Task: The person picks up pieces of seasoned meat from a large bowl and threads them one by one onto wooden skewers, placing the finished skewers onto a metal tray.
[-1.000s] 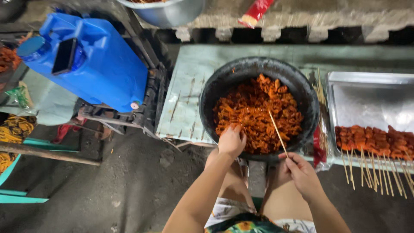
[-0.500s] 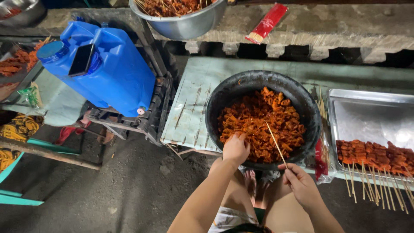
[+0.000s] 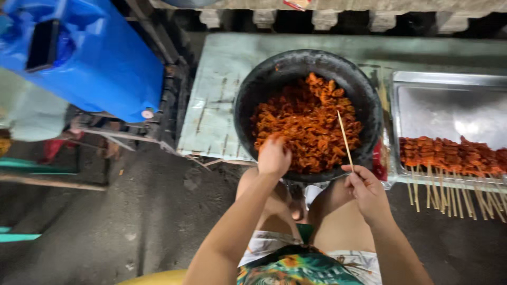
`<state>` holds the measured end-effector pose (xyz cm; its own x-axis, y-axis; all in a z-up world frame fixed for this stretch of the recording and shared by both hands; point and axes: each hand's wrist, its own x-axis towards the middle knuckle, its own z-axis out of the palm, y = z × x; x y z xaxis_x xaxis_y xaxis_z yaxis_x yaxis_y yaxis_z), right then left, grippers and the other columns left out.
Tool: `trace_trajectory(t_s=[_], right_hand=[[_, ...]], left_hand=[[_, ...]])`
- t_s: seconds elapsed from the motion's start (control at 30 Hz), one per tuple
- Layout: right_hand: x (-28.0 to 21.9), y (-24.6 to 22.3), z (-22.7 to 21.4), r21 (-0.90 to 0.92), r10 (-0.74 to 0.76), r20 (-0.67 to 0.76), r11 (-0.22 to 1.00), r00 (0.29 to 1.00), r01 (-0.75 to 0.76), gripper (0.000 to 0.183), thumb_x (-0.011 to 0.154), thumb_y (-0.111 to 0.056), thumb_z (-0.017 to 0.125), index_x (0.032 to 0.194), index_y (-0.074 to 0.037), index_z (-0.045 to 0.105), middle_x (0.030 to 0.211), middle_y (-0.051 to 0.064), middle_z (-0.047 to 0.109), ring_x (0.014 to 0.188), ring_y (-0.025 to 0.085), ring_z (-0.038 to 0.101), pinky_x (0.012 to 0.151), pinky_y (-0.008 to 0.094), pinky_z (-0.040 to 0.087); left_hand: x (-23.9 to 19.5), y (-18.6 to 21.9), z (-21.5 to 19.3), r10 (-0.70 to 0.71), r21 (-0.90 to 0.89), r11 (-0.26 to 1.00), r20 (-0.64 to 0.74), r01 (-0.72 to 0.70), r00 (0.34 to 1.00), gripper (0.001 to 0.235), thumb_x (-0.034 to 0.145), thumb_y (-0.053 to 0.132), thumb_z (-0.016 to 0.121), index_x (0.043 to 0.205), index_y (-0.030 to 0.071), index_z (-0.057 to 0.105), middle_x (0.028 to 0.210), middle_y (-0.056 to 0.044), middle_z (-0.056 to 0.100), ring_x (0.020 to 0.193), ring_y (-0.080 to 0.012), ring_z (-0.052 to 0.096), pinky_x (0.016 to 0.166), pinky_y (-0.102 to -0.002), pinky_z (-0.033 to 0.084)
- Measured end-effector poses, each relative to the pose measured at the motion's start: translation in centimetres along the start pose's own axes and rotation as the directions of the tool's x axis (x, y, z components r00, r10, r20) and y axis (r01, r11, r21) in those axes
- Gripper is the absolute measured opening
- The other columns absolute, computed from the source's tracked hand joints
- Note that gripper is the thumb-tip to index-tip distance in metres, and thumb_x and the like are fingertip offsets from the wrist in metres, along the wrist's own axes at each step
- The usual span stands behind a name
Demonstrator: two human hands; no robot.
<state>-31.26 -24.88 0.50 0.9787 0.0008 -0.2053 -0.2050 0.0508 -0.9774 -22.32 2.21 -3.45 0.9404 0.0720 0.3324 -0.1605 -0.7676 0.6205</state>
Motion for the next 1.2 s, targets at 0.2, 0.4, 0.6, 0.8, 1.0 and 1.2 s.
trace_trajectory(t_s=[0.2, 0.4, 0.6, 0.8, 1.0, 1.2], right_hand=[[-0.5, -1.3, -0.2, 0.030, 0.030, -0.019, 0.999, 0.999, -0.029, 0.029, 0.107, -0.014, 0.049, 0.128, -0.003, 0.065, 0.076, -0.001, 0.057, 0.057, 0.003, 0.040, 0.050, 0.020, 0.031], [-1.3, -2.5, -1.2, -0.090, 0.015, -0.041, 0.996, 0.999, -0.019, 0.030, 0.107, -0.012, 0.049, 0.129, -0.001, 0.065, 0.077, 0.000, 0.058, 0.060, 0.003, 0.043, 0.053, 0.019, 0.035], [-2.1, -1.2, -3.4, -0.076, -0.021, -0.070, 0.997, 0.997, 0.016, 0.034, 0.103, -0.009, 0.052, 0.135, -0.002, 0.061, 0.079, -0.002, 0.058, 0.061, 0.003, 0.042, 0.055, 0.019, 0.035], [-1.3, -0.6, -3.7, -0.130, -0.014, -0.098, 0.992, 0.995, 0.001, 0.035, 0.105, -0.011, 0.051, 0.136, -0.003, 0.066, 0.075, -0.001, 0.055, 0.060, 0.004, 0.041, 0.052, 0.020, 0.033], [-1.0, -3.6, -2.2, -0.282, 0.041, -0.080, 0.957, 0.996, -0.062, 0.045, 0.098, -0.011, 0.056, 0.142, -0.014, 0.061, 0.075, 0.000, 0.063, 0.058, 0.006, 0.045, 0.051, 0.023, 0.039], [-2.9, -7.2, -0.4, -0.478, 0.080, -0.019, 0.875, 0.997, -0.079, 0.043, 0.101, -0.014, 0.057, 0.142, -0.020, 0.067, 0.078, 0.001, 0.064, 0.063, 0.009, 0.048, 0.057, 0.025, 0.043]], left_hand=[[1.4, 2.8, 0.7, -0.017, -0.049, 0.998, 0.190, 0.027, 0.982, 0.025, 0.093, 0.027, 0.066, 0.110, 0.009, 0.072, 0.109, -0.016, 0.069, 0.108, -0.0375, 0.063, 0.098, -0.051, 0.048], [3.0, 7.2, 4.0, 0.016, 0.124, 0.990, 0.406, -0.072, 0.914, 0.028, 0.089, 0.037, 0.068, 0.100, 0.011, 0.073, 0.108, -0.014, 0.069, 0.111, -0.0347, 0.061, 0.100, -0.055, 0.041], [1.6, 7.2, 5.3, -0.002, 0.156, 0.985, 0.430, -0.072, 0.903, 0.029, 0.086, 0.032, 0.068, 0.106, 0.011, 0.072, 0.111, -0.014, 0.069, 0.113, -0.0333, 0.061, 0.098, -0.053, 0.042], [3.4, 5.9, 3.3, -0.205, -0.466, 0.818, 0.313, 0.338, 0.927, 0.033, 0.093, 0.025, 0.073, 0.118, 0.003, 0.067, 0.098, -0.015, 0.071, 0.085, -0.0329, 0.062, 0.072, -0.042, 0.050], [4.0, 4.4, 0.6, -0.234, -0.861, 0.281, 0.366, 0.423, 0.901, 0.023, 0.103, 0.015, 0.066, 0.120, 0.001, 0.067, 0.098, -0.004, 0.071, 0.082, -0.0111, 0.064, 0.070, -0.028, 0.052], [4.2, 4.0, -2.7, -0.200, -0.822, -0.222, 0.565, 0.525, 0.801, 0.025, 0.102, 0.019, 0.061, 0.122, 0.004, 0.062, 0.108, -0.007, 0.072, 0.096, -0.0191, 0.072, 0.078, -0.034, 0.058]])
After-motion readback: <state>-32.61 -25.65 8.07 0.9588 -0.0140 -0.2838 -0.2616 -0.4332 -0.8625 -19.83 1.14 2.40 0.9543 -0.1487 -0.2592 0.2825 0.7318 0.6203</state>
